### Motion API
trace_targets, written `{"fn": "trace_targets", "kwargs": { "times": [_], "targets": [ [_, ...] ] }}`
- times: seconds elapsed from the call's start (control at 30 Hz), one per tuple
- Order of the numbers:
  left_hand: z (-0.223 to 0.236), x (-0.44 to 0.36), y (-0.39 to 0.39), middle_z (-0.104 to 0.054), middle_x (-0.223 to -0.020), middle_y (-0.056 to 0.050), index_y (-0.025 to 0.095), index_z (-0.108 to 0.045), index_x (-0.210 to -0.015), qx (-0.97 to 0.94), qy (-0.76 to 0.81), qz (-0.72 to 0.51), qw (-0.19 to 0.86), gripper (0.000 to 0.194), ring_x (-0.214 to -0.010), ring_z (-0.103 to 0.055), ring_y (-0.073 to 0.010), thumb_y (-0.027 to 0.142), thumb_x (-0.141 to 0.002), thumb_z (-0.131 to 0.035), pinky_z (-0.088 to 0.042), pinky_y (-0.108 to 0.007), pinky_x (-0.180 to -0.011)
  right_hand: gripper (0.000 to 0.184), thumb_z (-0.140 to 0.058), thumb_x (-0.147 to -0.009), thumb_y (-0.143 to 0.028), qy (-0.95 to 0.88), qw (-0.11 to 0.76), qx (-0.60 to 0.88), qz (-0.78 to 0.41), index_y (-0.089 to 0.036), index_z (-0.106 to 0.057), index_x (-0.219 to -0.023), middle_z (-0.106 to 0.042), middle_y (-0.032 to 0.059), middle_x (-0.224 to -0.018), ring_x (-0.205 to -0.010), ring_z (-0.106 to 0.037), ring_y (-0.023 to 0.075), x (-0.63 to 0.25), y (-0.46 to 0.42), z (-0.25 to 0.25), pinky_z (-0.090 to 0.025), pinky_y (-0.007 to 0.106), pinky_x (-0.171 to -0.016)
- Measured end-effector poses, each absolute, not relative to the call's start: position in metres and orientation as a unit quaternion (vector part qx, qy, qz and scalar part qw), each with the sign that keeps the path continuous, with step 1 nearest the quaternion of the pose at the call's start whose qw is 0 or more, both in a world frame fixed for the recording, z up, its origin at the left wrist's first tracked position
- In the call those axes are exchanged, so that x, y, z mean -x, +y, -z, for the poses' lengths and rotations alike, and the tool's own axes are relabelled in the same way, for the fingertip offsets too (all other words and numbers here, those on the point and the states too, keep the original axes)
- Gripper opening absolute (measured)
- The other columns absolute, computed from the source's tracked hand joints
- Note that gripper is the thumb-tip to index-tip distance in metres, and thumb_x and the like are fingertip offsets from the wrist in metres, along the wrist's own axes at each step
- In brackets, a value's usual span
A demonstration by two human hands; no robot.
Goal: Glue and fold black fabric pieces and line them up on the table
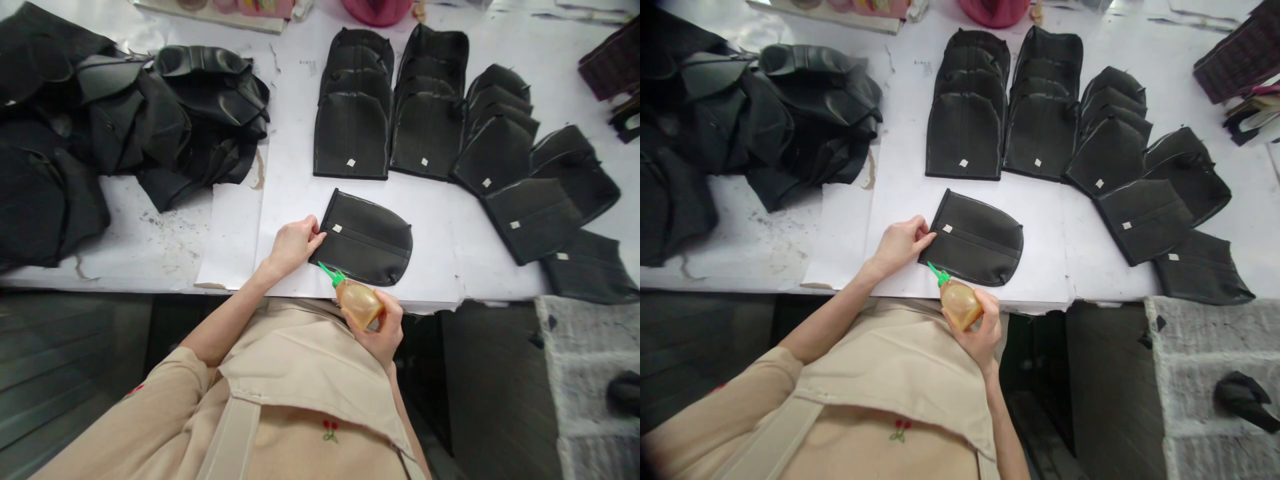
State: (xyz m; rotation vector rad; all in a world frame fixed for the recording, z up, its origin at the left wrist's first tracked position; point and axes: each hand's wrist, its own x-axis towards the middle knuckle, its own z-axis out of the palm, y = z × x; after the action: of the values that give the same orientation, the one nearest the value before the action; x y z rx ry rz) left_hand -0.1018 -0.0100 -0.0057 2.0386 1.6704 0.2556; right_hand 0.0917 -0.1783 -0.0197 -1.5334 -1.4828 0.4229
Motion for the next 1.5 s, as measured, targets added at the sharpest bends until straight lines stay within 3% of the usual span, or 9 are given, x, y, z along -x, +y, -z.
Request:
{"fn": "trace_targets", "kwargs": {
  "times": [0.27,0.4,0.5,0.67,0.83,0.93,1.07,1.2,1.5],
  "targets": [
    [0.009,0.104,-0.010,-0.070,-0.077,-0.003,0.021,-0.059,-0.087,-0.741,0.606,-0.107,0.268,0.014,-0.072,-0.065,-0.0202,0.033,-0.093,-0.061,-0.041,-0.029,-0.066,0.064,-0.084,-0.076,-0.036,-0.604,0.471,0.609,-0.205,-0.024,-0.051,-0.129,-0.066,0.0098,-0.115,-0.106,-0.067,0.0272,-0.085,-0.165,0.019,-0.060,0.044,-0.087],
    [0.008,0.106,-0.008,-0.068,-0.074,-0.002,0.021,-0.056,-0.083,-0.732,0.599,-0.121,0.302,0.015,-0.069,-0.063,-0.0194,0.032,-0.094,-0.058,-0.041,-0.028,-0.065,0.058,-0.084,-0.075,-0.040,-0.506,0.460,0.663,-0.305,-0.023,-0.056,-0.123,-0.066,0.0098,-0.117,-0.107,-0.067,0.0260,-0.086,-0.162,0.017,-0.059,0.042,-0.089],
    [0.010,0.108,-0.007,-0.066,-0.071,-0.001,0.022,-0.054,-0.081,-0.721,0.592,-0.127,0.336,0.017,-0.066,-0.062,-0.0189,0.033,-0.094,-0.054,-0.039,-0.028,-0.063,0.060,-0.084,-0.073,-0.043,-0.380,0.488,0.662,-0.425,-0.023,-0.057,-0.123,-0.069,0.0070,-0.112,-0.096,-0.069,0.0234,-0.092,-0.162,0.012,-0.060,0.038,-0.082],
    [0.018,0.110,-0.005,-0.064,-0.067,0.000,0.023,-0.056,-0.078,-0.696,0.589,-0.145,0.384,0.023,-0.062,-0.059,-0.0191,0.040,-0.093,-0.051,-0.037,-0.028,-0.061,0.055,-0.073,-0.079,-0.056,-0.225,0.591,0.570,-0.525,-0.023,-0.059,-0.121,-0.073,0.0062,-0.096,-0.072,-0.070,0.0216,-0.120,-0.163,0.013,-0.054,0.029,-0.050],
    [0.012,0.104,-0.005,-0.066,-0.077,-0.002,0.021,-0.052,-0.066,-0.596,0.537,-0.279,0.528,0.035,-0.074,-0.061,-0.0194,0.049,-0.082,-0.064,-0.045,-0.028,-0.069,0.045,-0.072,-0.080,-0.059,-0.170,0.697,0.536,-0.445,-0.026,-0.070,-0.110,-0.076,0.0117,-0.105,-0.087,-0.075,0.0280,-0.165,-0.159,0.023,-0.065,0.043,-0.064],
    [0.009,0.099,-0.007,-0.066,-0.078,0.000,0.020,-0.052,-0.068,-0.463,0.529,-0.326,0.632,0.041,-0.076,-0.063,-0.0180,0.052,-0.072,-0.078,-0.048,-0.026,-0.068,0.039,-0.074,-0.078,-0.060,-0.091,0.749,0.539,-0.374,-0.027,-0.074,-0.100,-0.077,0.0080,-0.099,-0.081,-0.075,0.0242,-0.190,-0.153,0.028,-0.066,0.038,-0.061],
    [0.011,0.093,-0.004,-0.072,-0.082,0.001,0.021,-0.060,-0.095,-0.289,0.522,-0.327,0.733,0.053,-0.074,-0.069,-0.0179,0.042,-0.058,-0.092,-0.054,-0.027,-0.069,0.041,-0.074,-0.079,-0.059,-0.028,0.774,0.518,-0.363,-0.023,-0.075,-0.099,-0.076,0.0063,-0.091,-0.068,-0.071,0.0191,-0.218,-0.150,0.031,-0.058,0.027,-0.045],
    [0.004,0.087,0.003,-0.076,-0.095,-0.005,0.020,-0.063,-0.110,-0.250,0.481,-0.294,0.787,0.059,-0.083,-0.074,-0.0224,0.032,-0.060,-0.093,-0.057,-0.032,-0.074,0.040,-0.077,-0.079,-0.056,-0.032,0.798,0.493,-0.345,-0.020,-0.073,-0.098,-0.074,0.0065,-0.091,-0.068,-0.068,0.0180,-0.238,-0.146,0.030,-0.050,0.023,-0.040],
    [0.002,0.059,-0.006,-0.077,-0.101,-0.006,0.025,-0.072,-0.112,-0.226,0.388,-0.233,0.863,0.048,-0.107,-0.071,-0.0325,0.026,-0.065,-0.086,-0.059,-0.042,-0.092,0.052,-0.086,-0.066,-0.056,-0.001,0.824,0.448,-0.347,-0.021,-0.071,-0.102,-0.073,0.0064,-0.102,-0.073,-0.064,0.0165,-0.273,-0.123,0.026,-0.044,0.020,-0.042]
  ]
}}
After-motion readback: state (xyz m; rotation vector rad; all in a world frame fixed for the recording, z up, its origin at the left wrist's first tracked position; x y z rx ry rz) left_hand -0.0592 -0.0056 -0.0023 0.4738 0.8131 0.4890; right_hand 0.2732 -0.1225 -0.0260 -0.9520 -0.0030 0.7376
